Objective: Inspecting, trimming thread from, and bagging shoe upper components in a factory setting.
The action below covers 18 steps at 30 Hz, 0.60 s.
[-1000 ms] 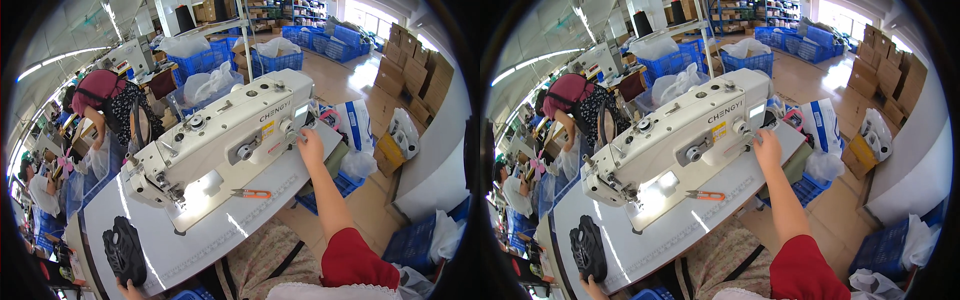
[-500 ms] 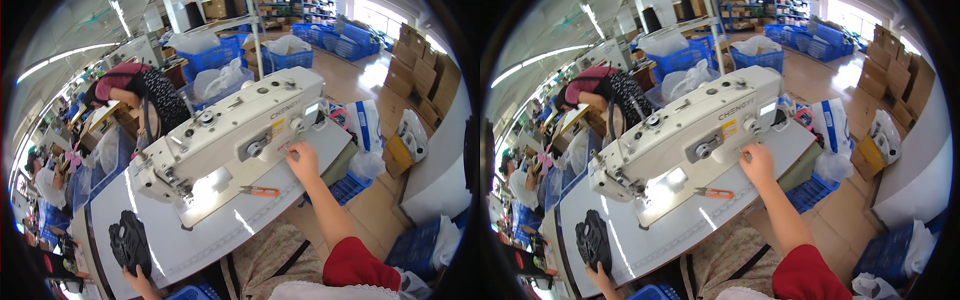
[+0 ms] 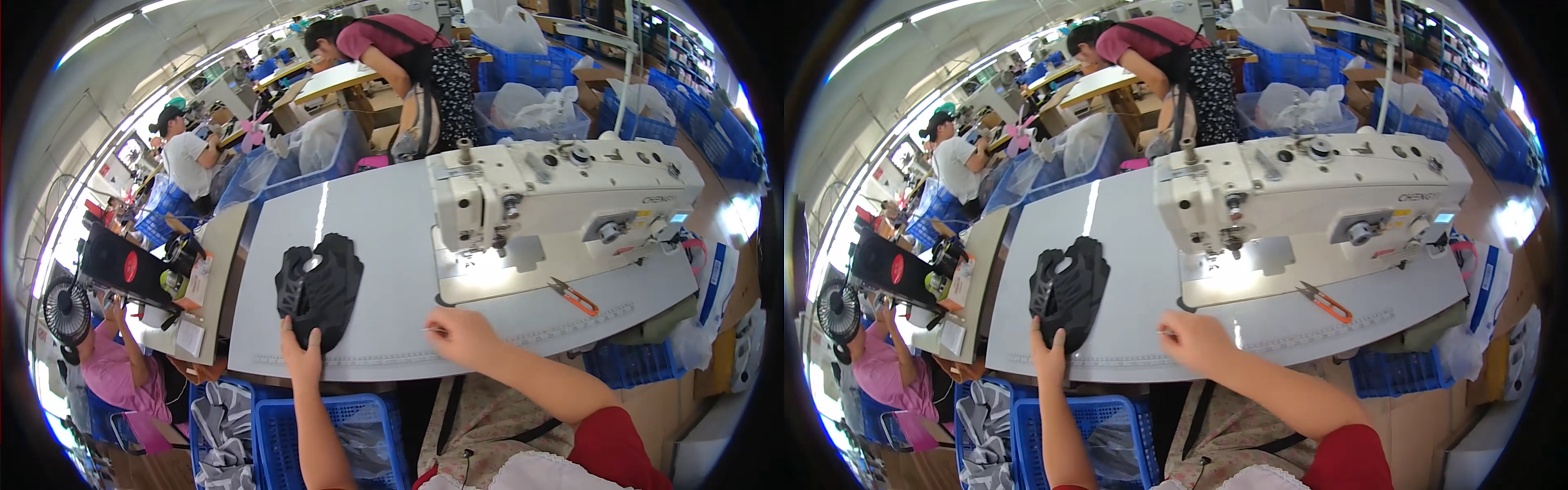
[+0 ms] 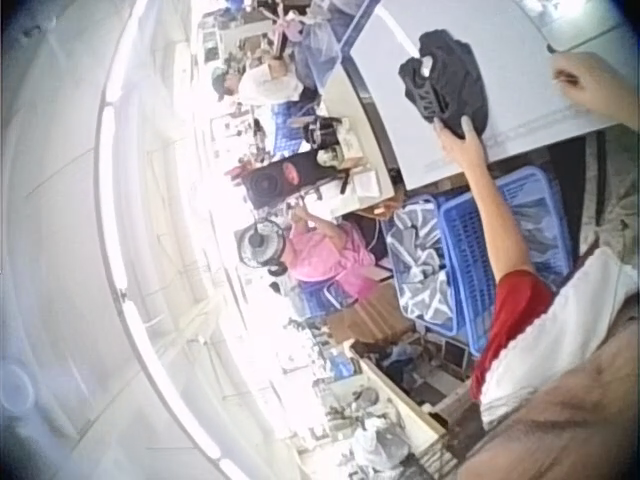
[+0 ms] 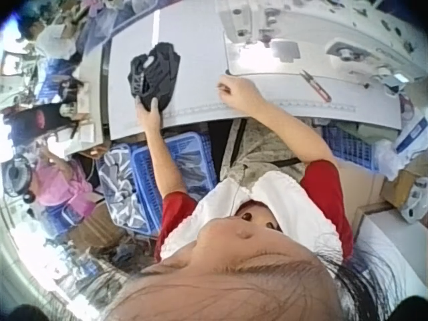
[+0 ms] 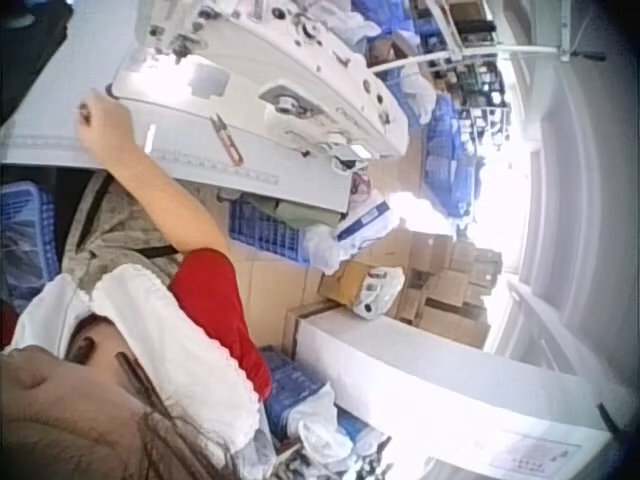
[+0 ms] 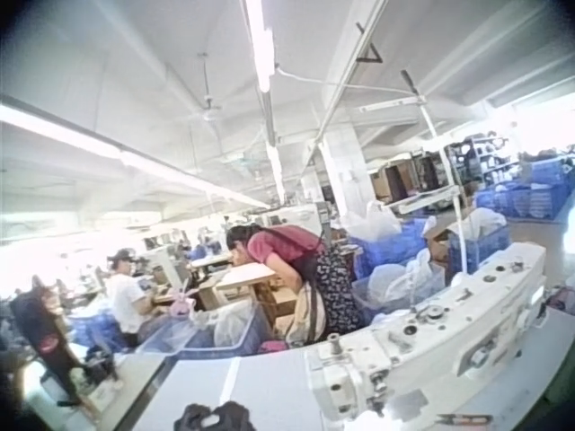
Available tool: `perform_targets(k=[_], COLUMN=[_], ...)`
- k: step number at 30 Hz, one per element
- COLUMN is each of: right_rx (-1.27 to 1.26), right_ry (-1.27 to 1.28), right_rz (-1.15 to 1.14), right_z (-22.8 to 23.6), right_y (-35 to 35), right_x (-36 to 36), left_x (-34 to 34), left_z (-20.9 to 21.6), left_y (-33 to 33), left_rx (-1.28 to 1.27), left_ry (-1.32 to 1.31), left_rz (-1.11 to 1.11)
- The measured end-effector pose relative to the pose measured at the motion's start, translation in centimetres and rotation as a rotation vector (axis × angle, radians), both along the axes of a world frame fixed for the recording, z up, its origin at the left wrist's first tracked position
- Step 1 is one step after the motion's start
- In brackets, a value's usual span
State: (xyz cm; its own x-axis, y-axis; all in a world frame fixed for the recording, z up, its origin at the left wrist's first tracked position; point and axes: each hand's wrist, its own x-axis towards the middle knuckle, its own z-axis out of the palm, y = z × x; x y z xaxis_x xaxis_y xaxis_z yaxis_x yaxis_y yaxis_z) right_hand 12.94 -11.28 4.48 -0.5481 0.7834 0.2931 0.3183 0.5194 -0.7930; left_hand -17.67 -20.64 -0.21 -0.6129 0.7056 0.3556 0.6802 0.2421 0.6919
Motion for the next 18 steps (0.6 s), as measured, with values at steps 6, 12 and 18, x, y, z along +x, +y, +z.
perform_targets(k=[6, 12, 18], right_rx=[0.211, 0.295, 0.37], right_ry=[0.116, -0.312, -0.421], right_rz=[0.154, 0.239, 0.311], right_z=[-0.1, -2.9, -3.1], right_y=[1.4, 2.2, 1.0], right_x=[-14.4, -19.8, -19.3], left_x=[0.6, 0.8, 1.7], left_z=[0.8, 0.7, 1.9], left_y=[0.0, 0.4, -1.3], left_rx=[-0.078, -0.07, 0.002], left_ry=[0.035, 0.104, -0.06], left_rz=[0.013, 0.027, 0.022])
